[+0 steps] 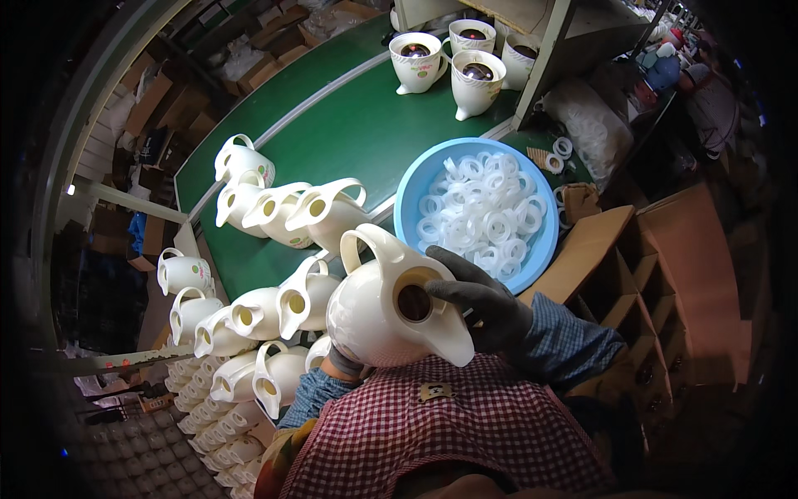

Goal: The person repeatedly picks up white ceramic pitchers from a conveyor belt, inserts a small white plastic ring into the spout, and places the pitcher into a cardboard box. The process is repeated for multiple units.

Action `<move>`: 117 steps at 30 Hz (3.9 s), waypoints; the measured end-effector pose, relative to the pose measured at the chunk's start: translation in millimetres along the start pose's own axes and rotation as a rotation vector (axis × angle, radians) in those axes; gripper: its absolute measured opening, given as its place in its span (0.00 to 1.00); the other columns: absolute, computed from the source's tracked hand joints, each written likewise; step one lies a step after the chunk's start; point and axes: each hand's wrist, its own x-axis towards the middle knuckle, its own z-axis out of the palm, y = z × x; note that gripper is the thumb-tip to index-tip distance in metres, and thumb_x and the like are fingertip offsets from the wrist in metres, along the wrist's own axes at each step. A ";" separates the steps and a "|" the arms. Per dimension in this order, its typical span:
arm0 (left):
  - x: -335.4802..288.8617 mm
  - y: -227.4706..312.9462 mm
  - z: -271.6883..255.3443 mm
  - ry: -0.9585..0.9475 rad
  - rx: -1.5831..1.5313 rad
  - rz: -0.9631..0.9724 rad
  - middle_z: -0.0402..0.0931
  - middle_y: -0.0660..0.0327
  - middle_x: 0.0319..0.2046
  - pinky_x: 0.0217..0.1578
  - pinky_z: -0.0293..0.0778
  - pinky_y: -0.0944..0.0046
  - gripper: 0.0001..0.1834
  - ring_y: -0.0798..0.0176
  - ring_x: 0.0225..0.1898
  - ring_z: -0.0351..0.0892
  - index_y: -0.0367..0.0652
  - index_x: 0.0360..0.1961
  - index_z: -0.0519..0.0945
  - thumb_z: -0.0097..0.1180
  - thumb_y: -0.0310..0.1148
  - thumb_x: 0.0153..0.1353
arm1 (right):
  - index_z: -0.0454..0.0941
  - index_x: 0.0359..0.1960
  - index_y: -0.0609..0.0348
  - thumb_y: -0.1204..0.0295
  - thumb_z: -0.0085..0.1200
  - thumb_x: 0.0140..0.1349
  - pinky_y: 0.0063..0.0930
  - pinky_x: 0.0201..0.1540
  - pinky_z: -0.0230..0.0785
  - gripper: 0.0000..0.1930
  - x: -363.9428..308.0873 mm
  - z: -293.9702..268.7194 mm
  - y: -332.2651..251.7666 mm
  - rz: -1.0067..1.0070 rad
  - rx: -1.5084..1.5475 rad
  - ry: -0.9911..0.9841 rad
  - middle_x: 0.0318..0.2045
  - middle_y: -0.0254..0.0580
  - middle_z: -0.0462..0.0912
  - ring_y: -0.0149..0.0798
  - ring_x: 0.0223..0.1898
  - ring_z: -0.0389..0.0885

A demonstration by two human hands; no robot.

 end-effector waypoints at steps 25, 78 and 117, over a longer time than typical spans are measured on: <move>-47.3 -63.7 -26.7 0.364 -0.910 -0.153 0.69 0.53 0.69 0.69 0.67 0.53 0.38 0.53 0.69 0.70 0.40 0.74 0.63 0.65 0.35 0.66 | 0.63 0.74 0.58 0.75 0.73 0.55 0.52 0.71 0.64 0.44 -9.0 -7.1 14.8 0.086 -0.196 0.185 0.72 0.70 0.61 0.66 0.73 0.65; 108.4 30.2 -16.5 -0.275 0.360 0.360 0.73 0.42 0.66 0.65 0.71 0.51 0.28 0.41 0.67 0.74 0.37 0.60 0.79 0.59 0.16 0.55 | 0.76 0.65 0.59 0.50 0.68 0.58 0.49 0.68 0.68 0.37 -541.8 -166.4 -250.6 1.775 -1.481 0.607 0.61 0.47 0.81 0.44 0.63 0.78; -58.5 -102.5 10.4 0.285 -1.660 -0.151 0.70 0.54 0.70 0.71 0.65 0.45 0.43 0.51 0.71 0.69 0.44 0.74 0.65 0.66 0.52 0.64 | 0.84 0.58 0.36 0.53 0.53 0.71 0.45 0.64 0.62 0.18 23.3 -123.9 219.4 1.083 -1.618 -0.891 0.60 0.30 0.80 0.41 0.61 0.78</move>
